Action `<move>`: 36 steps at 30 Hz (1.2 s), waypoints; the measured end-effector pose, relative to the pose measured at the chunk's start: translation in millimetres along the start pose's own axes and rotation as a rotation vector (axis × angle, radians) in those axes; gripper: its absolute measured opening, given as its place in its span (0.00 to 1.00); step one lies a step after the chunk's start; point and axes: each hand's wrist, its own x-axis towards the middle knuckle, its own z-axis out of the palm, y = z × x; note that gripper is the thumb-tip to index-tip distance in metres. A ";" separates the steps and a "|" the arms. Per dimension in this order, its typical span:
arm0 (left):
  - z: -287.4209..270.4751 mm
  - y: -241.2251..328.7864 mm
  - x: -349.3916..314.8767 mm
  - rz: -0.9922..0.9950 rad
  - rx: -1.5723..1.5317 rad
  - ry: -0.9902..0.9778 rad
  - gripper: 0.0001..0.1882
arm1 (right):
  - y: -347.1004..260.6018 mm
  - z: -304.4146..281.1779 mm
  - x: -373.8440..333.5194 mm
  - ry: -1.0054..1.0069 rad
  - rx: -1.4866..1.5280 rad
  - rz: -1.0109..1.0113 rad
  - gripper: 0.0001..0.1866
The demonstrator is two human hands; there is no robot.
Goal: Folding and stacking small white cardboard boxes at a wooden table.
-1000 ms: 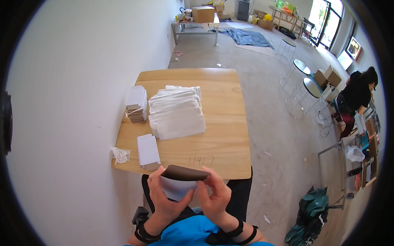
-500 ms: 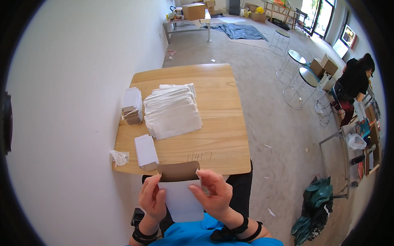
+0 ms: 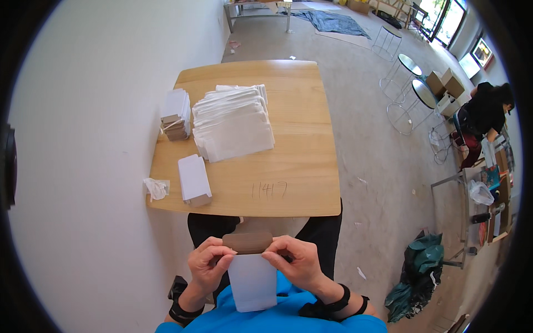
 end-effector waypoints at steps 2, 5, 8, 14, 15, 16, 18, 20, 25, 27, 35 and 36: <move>0.3 2.0 -4.9 -0.037 0.005 -0.045 0.04 | 0.7 -10.2 -2.0 -0.169 -0.156 0.028 0.08; 1.0 0.0 -11.4 -0.083 -0.005 -0.074 0.04 | -17.4 1.1 -1.0 -0.020 -0.020 0.190 0.08; -0.4 -0.3 -12.3 -0.087 -0.040 -0.086 0.03 | -9.3 -11.1 3.3 -0.164 -0.002 0.254 0.10; 2.7 -4.4 -11.4 -0.021 -0.063 -0.193 0.05 | -12.2 -13.5 12.3 -0.189 0.285 0.460 0.06; 5.5 -3.3 -14.0 -0.022 -0.062 -0.194 0.05 | -10.6 -13.0 10.6 -0.216 0.245 0.422 0.05; 10.7 -1.3 -18.3 -0.165 -0.216 -0.102 0.07 | -9.7 -12.6 9.5 -0.243 0.206 0.384 0.05; 13.0 1.1 -20.5 -0.309 -0.369 -0.008 0.08 | -17.7 -10.8 9.0 -0.267 0.071 0.289 0.06; 10.7 2.3 -19.3 -0.367 -0.409 -0.034 0.10 | -23.0 -10.8 11.2 -0.317 -0.041 0.237 0.07; 3.4 -7.8 -15.7 -0.224 -0.271 -0.183 0.10 | -16.4 -22.1 8.3 -0.334 0.096 0.333 0.09; 3.2 -8.7 -15.9 -0.197 -0.282 -0.198 0.10 | -15.9 -20.2 7.4 -0.299 0.123 0.412 0.10; 7.5 0.3 -16.2 -0.374 -0.235 -0.163 0.10 | -14.7 -10.4 -1.5 -0.180 0.053 0.407 0.10; 9.1 2.9 -16.0 -0.375 -0.234 -0.162 0.10 | -14.2 -8.6 -2.3 -0.181 0.054 0.407 0.10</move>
